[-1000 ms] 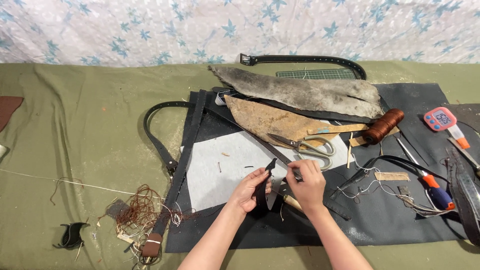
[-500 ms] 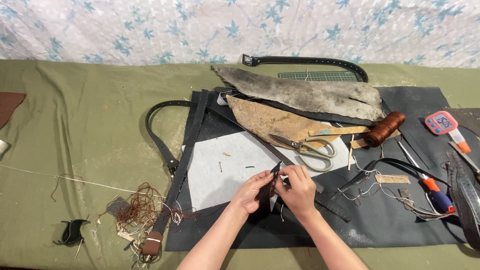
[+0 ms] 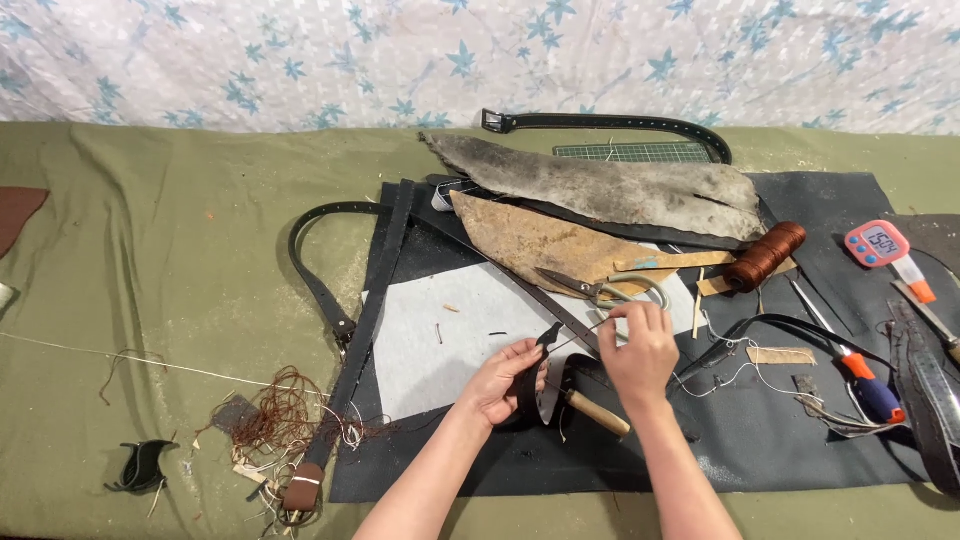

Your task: Fitting and testing a small leather loop onto a leather strap as part of a leatherworking project.

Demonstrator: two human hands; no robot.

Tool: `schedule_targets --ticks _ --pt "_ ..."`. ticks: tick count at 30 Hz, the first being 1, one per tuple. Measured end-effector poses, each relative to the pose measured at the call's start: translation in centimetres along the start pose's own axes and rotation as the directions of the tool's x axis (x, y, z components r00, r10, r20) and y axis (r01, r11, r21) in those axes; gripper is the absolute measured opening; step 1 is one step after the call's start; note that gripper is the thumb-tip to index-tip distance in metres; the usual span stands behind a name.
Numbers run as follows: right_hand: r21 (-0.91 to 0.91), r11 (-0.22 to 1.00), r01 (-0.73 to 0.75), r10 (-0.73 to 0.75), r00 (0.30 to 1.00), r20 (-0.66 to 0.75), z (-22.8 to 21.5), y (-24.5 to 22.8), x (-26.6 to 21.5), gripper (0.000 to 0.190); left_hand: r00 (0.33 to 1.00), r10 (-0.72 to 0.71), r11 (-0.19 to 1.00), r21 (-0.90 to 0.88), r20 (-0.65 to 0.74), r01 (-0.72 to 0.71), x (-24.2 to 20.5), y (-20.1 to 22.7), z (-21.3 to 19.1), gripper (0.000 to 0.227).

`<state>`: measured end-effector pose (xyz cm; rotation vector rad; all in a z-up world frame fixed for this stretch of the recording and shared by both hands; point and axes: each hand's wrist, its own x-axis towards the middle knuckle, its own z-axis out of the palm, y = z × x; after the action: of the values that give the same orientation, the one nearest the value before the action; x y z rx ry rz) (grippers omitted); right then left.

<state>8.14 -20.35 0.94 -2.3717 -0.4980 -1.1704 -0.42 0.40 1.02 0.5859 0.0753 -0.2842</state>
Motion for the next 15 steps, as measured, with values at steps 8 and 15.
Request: schedule_targets --ticks 8,15 --pt "-0.037 0.989 -0.145 0.14 0.984 -0.113 -1.6 7.3 0.5 0.022 0.991 0.105 0.994 0.036 -0.085 -0.102 0.1 1.6 -1.2 0.005" --pt "0.005 0.932 -0.362 0.352 0.905 -0.237 -5.2 13.3 0.0 0.033 0.948 0.232 0.961 -0.101 -0.219 -0.259 0.7 4.9 -3.8 0.012"
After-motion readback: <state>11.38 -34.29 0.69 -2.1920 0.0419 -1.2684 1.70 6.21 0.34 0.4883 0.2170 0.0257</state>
